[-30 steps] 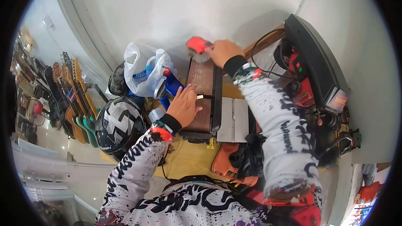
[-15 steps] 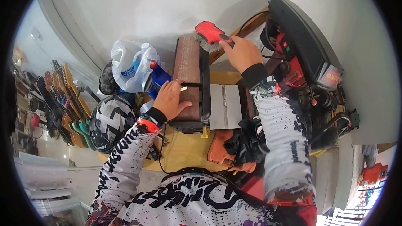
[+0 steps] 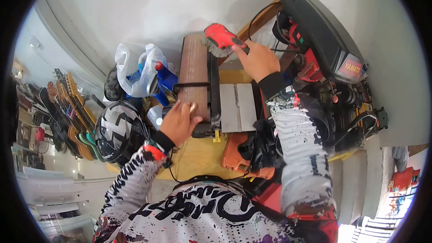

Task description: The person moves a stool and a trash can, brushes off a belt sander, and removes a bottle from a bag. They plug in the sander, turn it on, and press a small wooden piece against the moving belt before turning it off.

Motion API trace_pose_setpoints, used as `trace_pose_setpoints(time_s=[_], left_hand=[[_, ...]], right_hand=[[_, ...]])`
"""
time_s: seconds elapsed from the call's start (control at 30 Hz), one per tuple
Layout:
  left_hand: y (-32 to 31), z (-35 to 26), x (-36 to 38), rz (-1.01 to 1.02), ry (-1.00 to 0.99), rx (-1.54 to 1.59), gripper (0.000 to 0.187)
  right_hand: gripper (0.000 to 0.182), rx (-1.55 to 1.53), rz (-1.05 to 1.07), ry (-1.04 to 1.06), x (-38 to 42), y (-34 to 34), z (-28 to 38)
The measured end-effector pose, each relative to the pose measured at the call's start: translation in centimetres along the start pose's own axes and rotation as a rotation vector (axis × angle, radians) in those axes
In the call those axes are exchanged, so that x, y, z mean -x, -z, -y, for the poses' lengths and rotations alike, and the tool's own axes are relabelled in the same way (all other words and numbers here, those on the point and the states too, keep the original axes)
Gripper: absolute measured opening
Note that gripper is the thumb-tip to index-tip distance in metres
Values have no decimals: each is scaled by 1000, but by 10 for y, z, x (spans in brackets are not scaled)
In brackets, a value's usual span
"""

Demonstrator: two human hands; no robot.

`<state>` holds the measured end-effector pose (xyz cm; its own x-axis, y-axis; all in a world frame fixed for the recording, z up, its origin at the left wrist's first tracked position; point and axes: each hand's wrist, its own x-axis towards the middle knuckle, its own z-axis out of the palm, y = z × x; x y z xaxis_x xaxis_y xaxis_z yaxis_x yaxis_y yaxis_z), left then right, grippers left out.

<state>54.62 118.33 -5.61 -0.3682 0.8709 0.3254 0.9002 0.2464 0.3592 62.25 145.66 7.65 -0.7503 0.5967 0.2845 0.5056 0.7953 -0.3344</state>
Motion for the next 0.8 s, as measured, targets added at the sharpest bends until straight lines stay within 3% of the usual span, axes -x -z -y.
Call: trace_pose_setpoints(time_s=[0.1, 0.3, 0.37, 0.47, 0.57, 0.6, 0.63, 0.7, 0.77, 0.8], left_hand=[[-5, -7, 16, -127, -109, -77, 48], [9, -35, 33, 82, -48, -65, 53], [18, -37, 26, -14, -66, -102, 51], [29, -24, 6, -314, -35, -41, 48], [45, -6, 0, -378, 82, 22, 47], [51, 0, 0, -451, 66, -44, 32], [55, 10, -3, -453, 69, -43, 32], [57, 32, -1, -325, 350, 94, 31], [49, 63, -4, -426, 338, 266, 29], [39, 79, -10, -506, 212, 263, 31]], right_hand=[[49, -23, -30, 89, -14, -20, 3], [47, -42, 47, 265, -29, -59, 39], [47, -11, 120, 233, -26, -59, 47], [46, 28, 128, 224, -31, -52, 31], [46, 52, 60, 196, -40, -54, 9], [47, 134, 15, 167, -44, -54, 8], [47, 218, -31, 140, -48, -54, 8], [47, 144, -29, 144, -38, -40, 25], [47, 68, -26, 150, -29, -42, 40], [47, 27, 4, 204, -29, -45, 46]])
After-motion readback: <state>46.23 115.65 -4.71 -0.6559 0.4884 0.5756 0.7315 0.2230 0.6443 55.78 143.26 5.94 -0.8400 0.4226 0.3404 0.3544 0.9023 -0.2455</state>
